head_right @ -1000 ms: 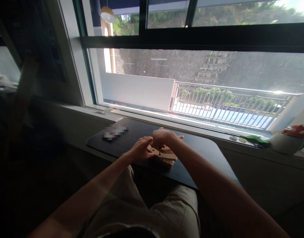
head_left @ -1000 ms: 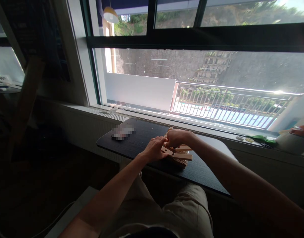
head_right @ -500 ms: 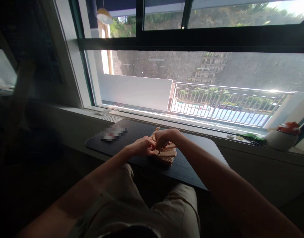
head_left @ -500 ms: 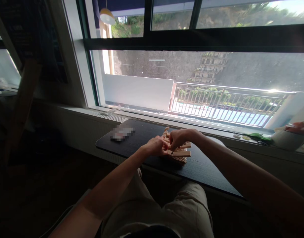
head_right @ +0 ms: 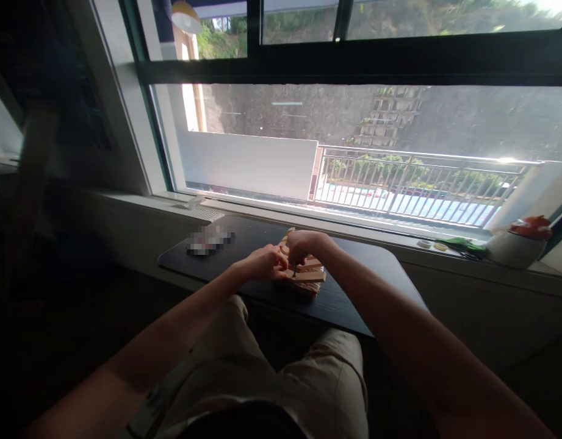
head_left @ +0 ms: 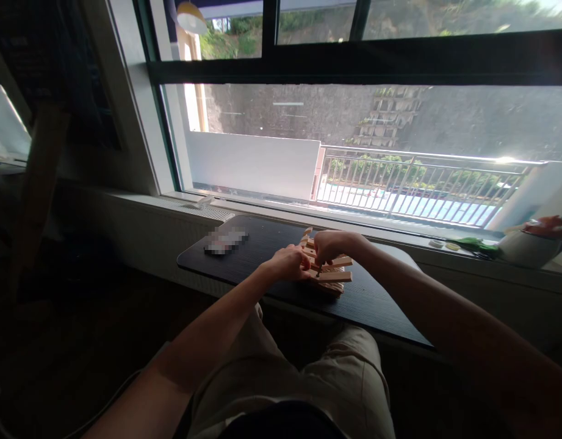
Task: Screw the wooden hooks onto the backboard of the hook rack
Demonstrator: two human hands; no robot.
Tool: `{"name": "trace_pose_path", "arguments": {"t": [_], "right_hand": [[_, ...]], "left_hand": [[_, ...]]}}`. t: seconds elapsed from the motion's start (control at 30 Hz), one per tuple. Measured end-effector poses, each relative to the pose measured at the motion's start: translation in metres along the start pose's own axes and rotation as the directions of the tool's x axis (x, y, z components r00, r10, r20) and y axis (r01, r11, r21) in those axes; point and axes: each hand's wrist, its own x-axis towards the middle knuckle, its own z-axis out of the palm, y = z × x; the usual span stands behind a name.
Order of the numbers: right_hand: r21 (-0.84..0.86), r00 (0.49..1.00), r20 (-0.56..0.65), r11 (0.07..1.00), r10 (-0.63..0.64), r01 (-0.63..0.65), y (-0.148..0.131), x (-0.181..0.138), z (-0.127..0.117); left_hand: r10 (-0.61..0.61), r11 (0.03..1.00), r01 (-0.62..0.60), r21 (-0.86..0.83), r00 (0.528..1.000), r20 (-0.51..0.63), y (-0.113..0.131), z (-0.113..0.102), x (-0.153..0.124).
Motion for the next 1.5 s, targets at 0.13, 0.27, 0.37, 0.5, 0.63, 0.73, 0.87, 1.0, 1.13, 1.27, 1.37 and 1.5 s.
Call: {"name": "trace_pose_path", "arguments": {"t": [0.13, 0.27, 0.37, 0.5, 0.63, 0.73, 0.87, 1.0, 1.13, 1.27, 1.37, 1.5], "right_hand": [[-0.079, 0.997, -0.047, 0.995, 0.063, -0.067, -0.005, -0.005, -0.01], [-0.077, 0.999, -0.026, 0.997, -0.031, 0.029, -0.001, -0.015, -0.017], [-0.077, 0.989, -0.076, 0.99, -0.126, 0.12, 0.002, -0.021, -0.011], [-0.105, 0.96, -0.218, 0.982, -0.174, 0.154, -0.003, -0.021, 0.006], [-0.135, 0.949, -0.309, 0.991, -0.061, 0.02, -0.016, -0.016, 0.009], [-0.152, 0.955, -0.295, 0.986, 0.021, -0.068, -0.021, -0.017, -0.002], [-0.136, 0.991, -0.127, 0.991, -0.033, 0.015, -0.014, -0.024, -0.01], [-0.077, 0.99, -0.087, 0.992, -0.109, 0.102, -0.001, -0.023, -0.002], [-0.03, 0.986, -0.154, 0.998, -0.058, 0.054, 0.009, -0.016, 0.008], [-0.04, 0.976, -0.215, 0.998, 0.046, -0.056, 0.011, -0.021, 0.008], [-0.058, 0.976, -0.213, 0.996, 0.051, -0.065, 0.01, -0.028, 0.001], [-0.071, 0.978, -0.205, 0.997, -0.041, 0.027, 0.012, -0.036, -0.003]], "left_hand": [[0.028, 0.995, -0.029, 0.092, 0.999, 0.019, 0.003, -0.001, -0.001], [0.025, 0.99, -0.027, 0.136, 0.999, 0.02, 0.004, -0.002, -0.001], [0.013, 0.99, -0.018, 0.142, 0.999, 0.033, 0.006, -0.003, -0.001], [0.009, 0.992, -0.017, 0.129, 0.998, 0.061, 0.009, -0.005, -0.002], [-0.005, 0.99, -0.003, 0.139, 0.998, 0.057, 0.013, -0.007, -0.004], [-0.003, 0.986, -0.005, 0.166, 0.999, 0.045, 0.014, -0.006, -0.003], [-0.001, 0.982, -0.006, 0.187, 0.999, 0.037, 0.01, -0.004, -0.001], [-0.018, 0.982, 0.008, 0.188, 0.998, 0.055, 0.009, -0.003, -0.002], [-0.042, 0.979, 0.026, 0.2, 0.996, 0.073, 0.012, -0.004, -0.002], [-0.034, 0.969, 0.013, 0.248, 0.996, 0.081, 0.017, -0.008, -0.003], [-0.026, 0.957, 0.002, 0.29, 0.997, 0.078, 0.018, -0.009, -0.002], [-0.037, 0.946, 0.007, 0.324, 0.996, 0.086, 0.016, -0.008, -0.002]]}}
